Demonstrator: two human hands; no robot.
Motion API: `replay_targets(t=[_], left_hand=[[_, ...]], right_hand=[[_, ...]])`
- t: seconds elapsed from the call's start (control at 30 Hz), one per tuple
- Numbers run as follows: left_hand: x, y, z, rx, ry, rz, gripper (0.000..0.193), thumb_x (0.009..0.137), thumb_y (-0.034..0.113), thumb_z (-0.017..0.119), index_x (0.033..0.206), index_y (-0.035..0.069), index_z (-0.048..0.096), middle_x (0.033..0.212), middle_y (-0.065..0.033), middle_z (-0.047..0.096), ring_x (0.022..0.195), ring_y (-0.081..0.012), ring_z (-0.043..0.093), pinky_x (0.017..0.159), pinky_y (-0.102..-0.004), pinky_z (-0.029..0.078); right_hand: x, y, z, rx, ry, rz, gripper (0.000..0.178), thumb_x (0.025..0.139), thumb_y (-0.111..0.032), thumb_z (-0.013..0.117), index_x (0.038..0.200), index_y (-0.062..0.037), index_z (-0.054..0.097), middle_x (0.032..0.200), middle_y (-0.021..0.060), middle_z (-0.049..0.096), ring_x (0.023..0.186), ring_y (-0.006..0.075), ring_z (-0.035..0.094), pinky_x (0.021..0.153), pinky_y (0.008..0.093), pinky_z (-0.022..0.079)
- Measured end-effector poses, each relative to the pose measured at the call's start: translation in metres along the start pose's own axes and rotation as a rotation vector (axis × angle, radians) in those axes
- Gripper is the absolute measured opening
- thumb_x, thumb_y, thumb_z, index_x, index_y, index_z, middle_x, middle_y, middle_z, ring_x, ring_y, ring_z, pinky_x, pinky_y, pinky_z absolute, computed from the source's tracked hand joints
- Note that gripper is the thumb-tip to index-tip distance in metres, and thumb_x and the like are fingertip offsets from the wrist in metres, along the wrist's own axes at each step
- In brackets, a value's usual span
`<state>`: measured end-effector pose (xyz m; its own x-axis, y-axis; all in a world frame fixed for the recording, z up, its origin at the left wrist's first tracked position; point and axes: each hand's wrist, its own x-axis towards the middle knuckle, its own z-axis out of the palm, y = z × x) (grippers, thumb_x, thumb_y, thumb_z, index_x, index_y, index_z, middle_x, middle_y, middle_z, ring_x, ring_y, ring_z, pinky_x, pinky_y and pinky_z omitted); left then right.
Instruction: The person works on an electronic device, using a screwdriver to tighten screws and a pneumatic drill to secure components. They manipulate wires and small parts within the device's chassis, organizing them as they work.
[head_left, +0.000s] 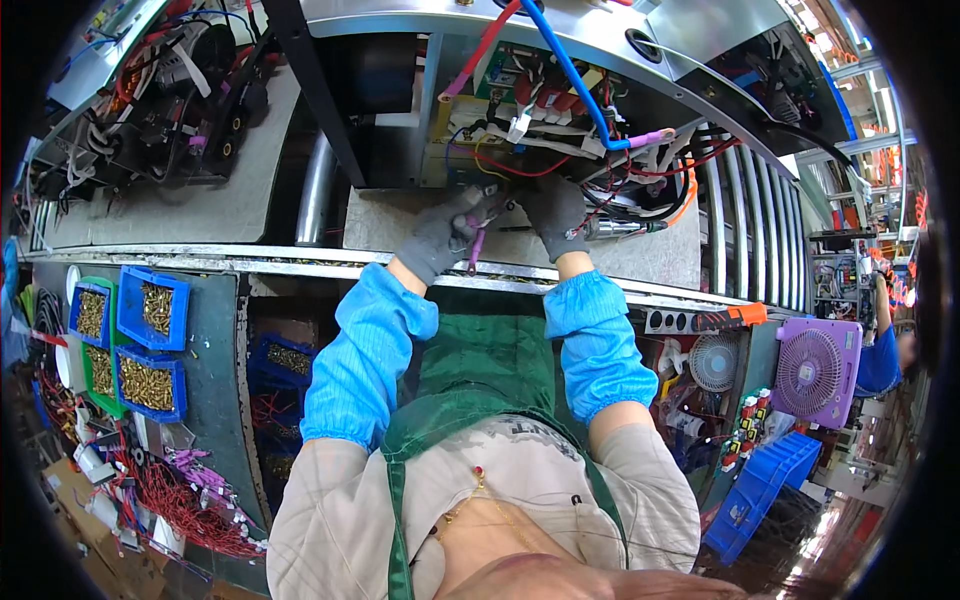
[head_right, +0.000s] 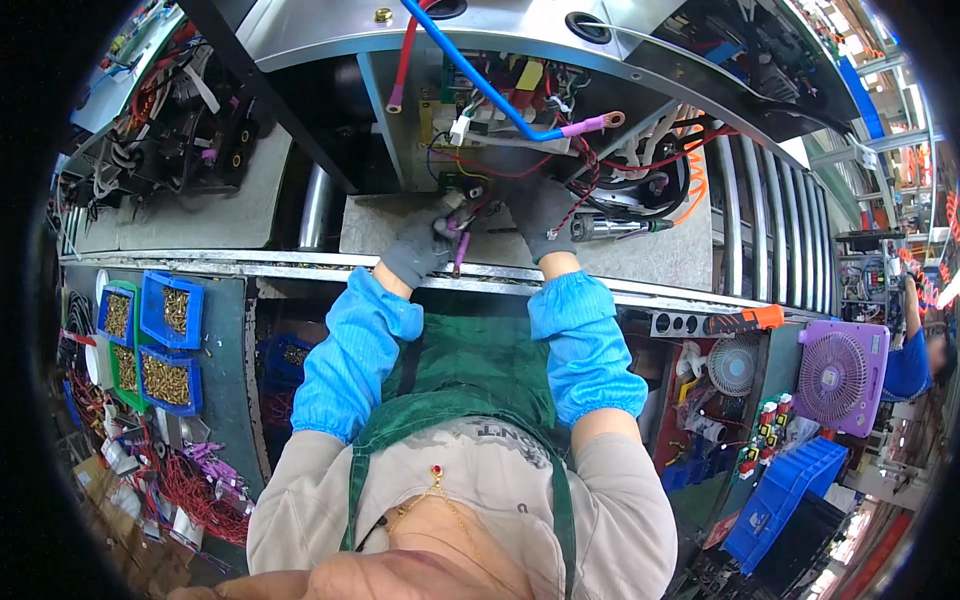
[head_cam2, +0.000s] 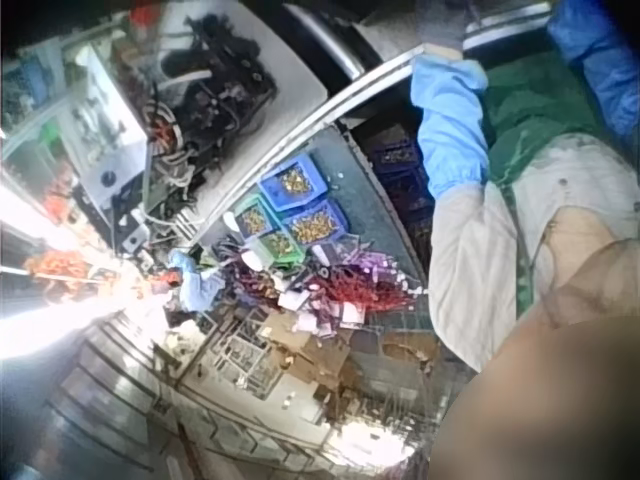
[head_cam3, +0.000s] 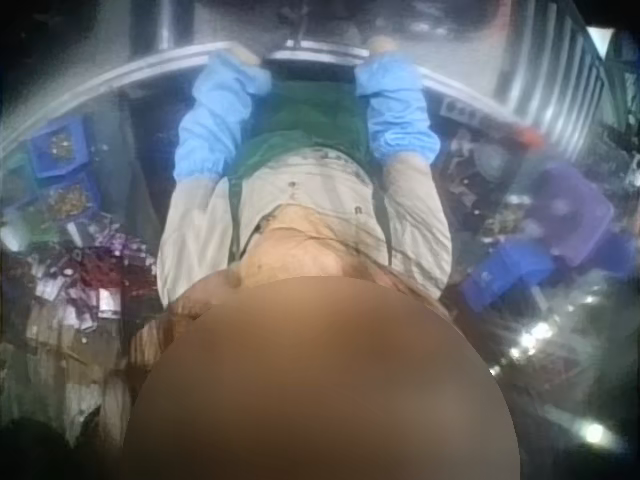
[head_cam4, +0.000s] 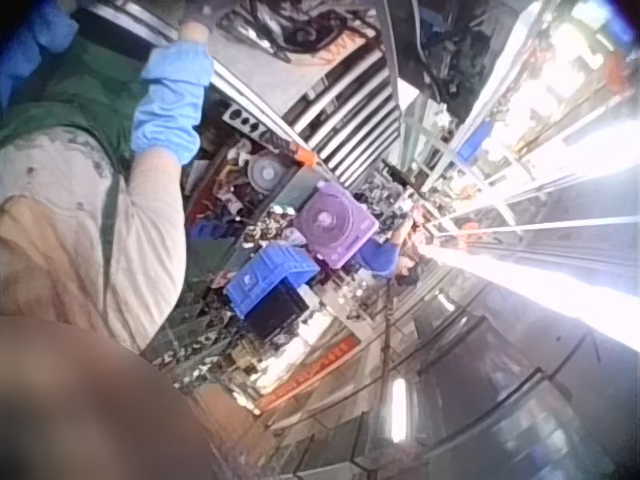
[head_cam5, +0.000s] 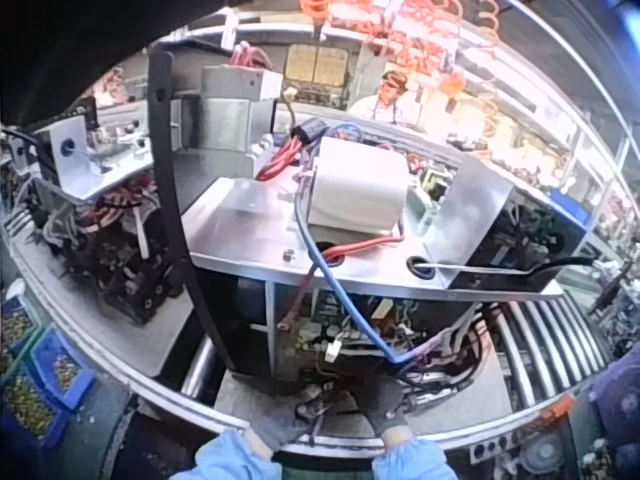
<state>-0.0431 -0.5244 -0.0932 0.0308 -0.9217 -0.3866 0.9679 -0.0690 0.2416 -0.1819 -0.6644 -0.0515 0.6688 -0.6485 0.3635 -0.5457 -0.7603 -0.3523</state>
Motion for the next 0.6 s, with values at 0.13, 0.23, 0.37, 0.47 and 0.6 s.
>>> replay_targets(t=[0.13,0.23,0.37,0.47,0.6], left_hand=[[-0.031,0.005,0.045,-0.120,-0.134,0.085,0.017,0.089,0.018,0.058,0.097,0.002,0.056,0.068,-0.0008,0.053,0.051,-0.0026,0.048,0.041,-0.0132,0.039],[-0.033,0.010,0.021,-0.339,-0.267,0.014,0.016,0.090,0.017,0.058,0.091,0.001,0.054,0.071,-0.0024,0.052,0.052,-0.0031,0.048,0.043,-0.0137,0.041],[-0.055,0.005,0.008,-0.630,-0.337,0.019,0.020,0.091,0.015,0.055,0.093,-0.005,0.056,0.085,-0.0063,0.052,0.059,-0.0041,0.049,0.046,-0.0146,0.043],[-0.057,-0.005,0.008,-0.645,-0.292,0.030,0.021,0.090,0.017,0.058,0.091,-0.004,0.054,0.078,-0.0048,0.050,0.056,-0.0039,0.045,0.046,-0.0134,0.042],[-0.060,-0.013,0.002,-0.446,-0.218,0.038,0.022,0.089,0.019,0.059,0.093,-0.003,0.053,0.075,-0.0047,0.053,0.050,-0.0020,0.045,0.047,-0.0121,0.042]], right_hand=[[0.010,0.015,0.001,-0.009,-0.045,0.124,0.023,0.074,-0.030,0.063,0.083,-0.0088,0.067,0.064,0.0099,0.064,0.058,0.0241,0.065,0.056,0.0368,0.051],[0.012,0.002,-0.020,0.017,-0.267,0.209,0.022,0.077,-0.027,0.061,0.087,-0.0084,0.066,0.061,0.0083,0.063,0.056,0.0207,0.064,0.054,0.0348,0.050],[-0.011,-0.048,-0.058,0.744,-0.259,0.481,0.025,0.079,-0.019,0.057,0.096,-0.0021,0.062,0.072,0.0077,0.066,0.059,0.0130,0.061,0.054,0.0275,0.048],[-0.037,-0.058,-0.037,0.793,-0.351,0.475,0.027,0.081,-0.017,0.056,0.102,-0.0003,0.060,0.081,0.0075,0.066,0.060,0.0113,0.057,0.055,0.0234,0.046],[-0.039,-0.071,-0.031,0.972,-0.338,0.558,0.031,0.082,-0.016,0.055,0.108,-0.0009,0.058,0.090,0.0115,0.066,0.064,0.0130,0.061,0.057,0.0255,0.048]])
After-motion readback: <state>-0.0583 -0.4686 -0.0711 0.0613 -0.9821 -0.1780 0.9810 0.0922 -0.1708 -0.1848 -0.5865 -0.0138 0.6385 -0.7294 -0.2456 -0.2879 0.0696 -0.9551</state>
